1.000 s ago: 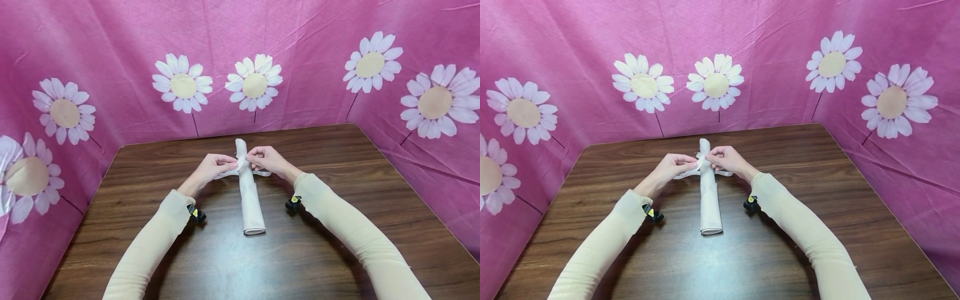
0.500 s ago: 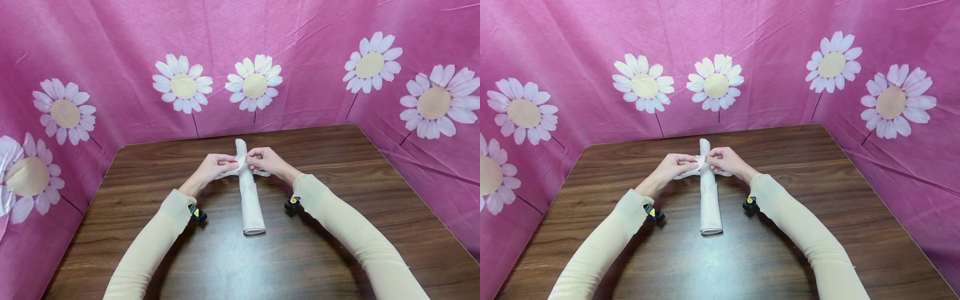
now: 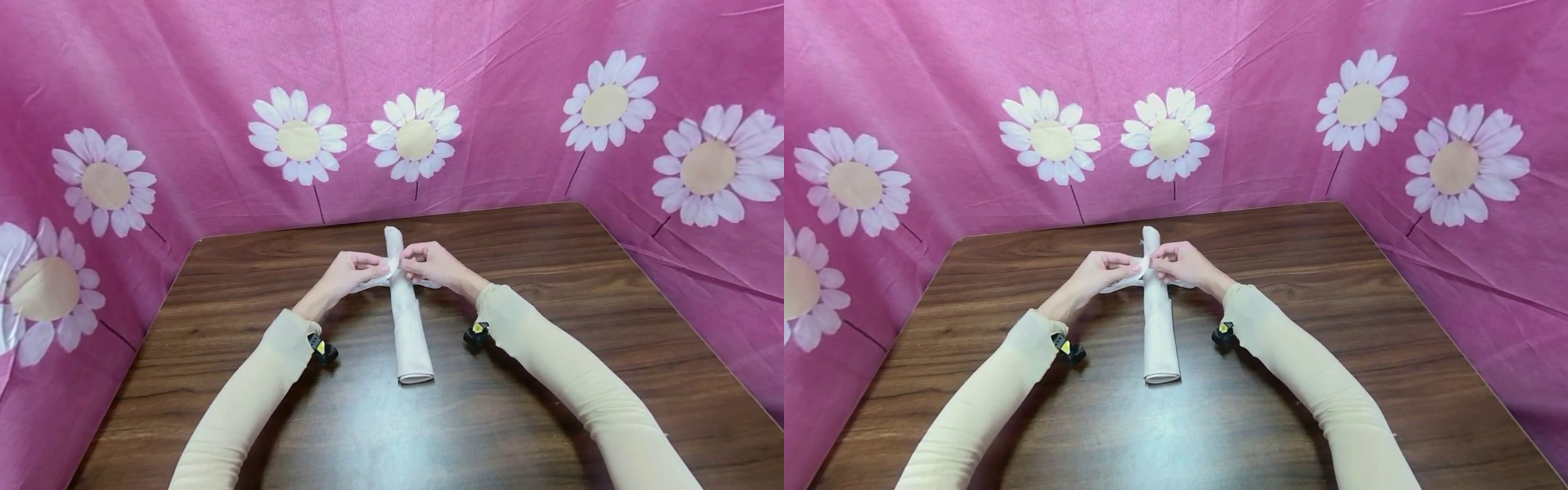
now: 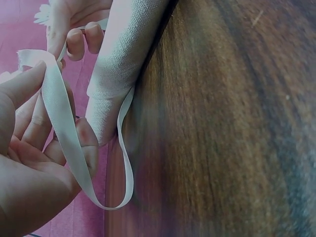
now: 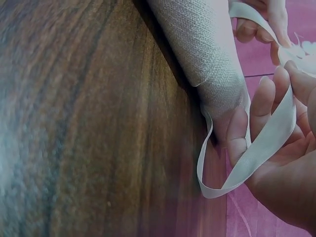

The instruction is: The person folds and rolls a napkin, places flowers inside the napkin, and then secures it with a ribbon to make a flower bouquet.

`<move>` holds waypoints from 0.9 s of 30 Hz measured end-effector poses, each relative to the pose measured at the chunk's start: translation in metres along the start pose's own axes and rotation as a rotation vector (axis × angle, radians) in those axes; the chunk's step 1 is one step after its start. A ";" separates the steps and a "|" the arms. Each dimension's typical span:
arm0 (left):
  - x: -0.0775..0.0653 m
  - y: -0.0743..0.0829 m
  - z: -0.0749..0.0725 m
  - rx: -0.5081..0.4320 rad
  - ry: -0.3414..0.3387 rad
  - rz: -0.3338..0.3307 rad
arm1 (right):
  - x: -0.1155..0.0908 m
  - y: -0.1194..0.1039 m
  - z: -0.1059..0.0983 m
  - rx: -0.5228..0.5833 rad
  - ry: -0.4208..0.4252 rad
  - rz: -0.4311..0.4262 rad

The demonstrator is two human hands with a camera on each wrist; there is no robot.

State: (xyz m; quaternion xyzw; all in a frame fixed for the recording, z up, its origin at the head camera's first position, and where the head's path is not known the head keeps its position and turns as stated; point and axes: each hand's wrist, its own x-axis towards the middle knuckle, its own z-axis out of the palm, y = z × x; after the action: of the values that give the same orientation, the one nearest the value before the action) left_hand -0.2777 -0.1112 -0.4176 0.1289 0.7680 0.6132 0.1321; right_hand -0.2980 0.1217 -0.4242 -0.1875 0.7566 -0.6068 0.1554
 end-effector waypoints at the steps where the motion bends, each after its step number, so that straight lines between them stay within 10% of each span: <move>1: 0.000 0.000 0.000 0.003 0.002 0.001 | 0.000 0.000 0.000 -0.001 0.000 -0.006; 13: -0.003 0.001 -0.001 0.008 0.028 0.098 | 0.003 -0.007 0.003 0.044 0.091 0.028; 27: -0.006 0.007 -0.003 -0.206 -0.004 0.297 | 0.004 -0.018 0.007 0.092 0.144 0.068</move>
State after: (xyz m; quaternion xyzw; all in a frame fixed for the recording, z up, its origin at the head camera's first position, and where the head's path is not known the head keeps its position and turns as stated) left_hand -0.2731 -0.1147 -0.4097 0.2277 0.6735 0.7011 0.0541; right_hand -0.2966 0.1109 -0.4085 -0.1102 0.7432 -0.6470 0.1297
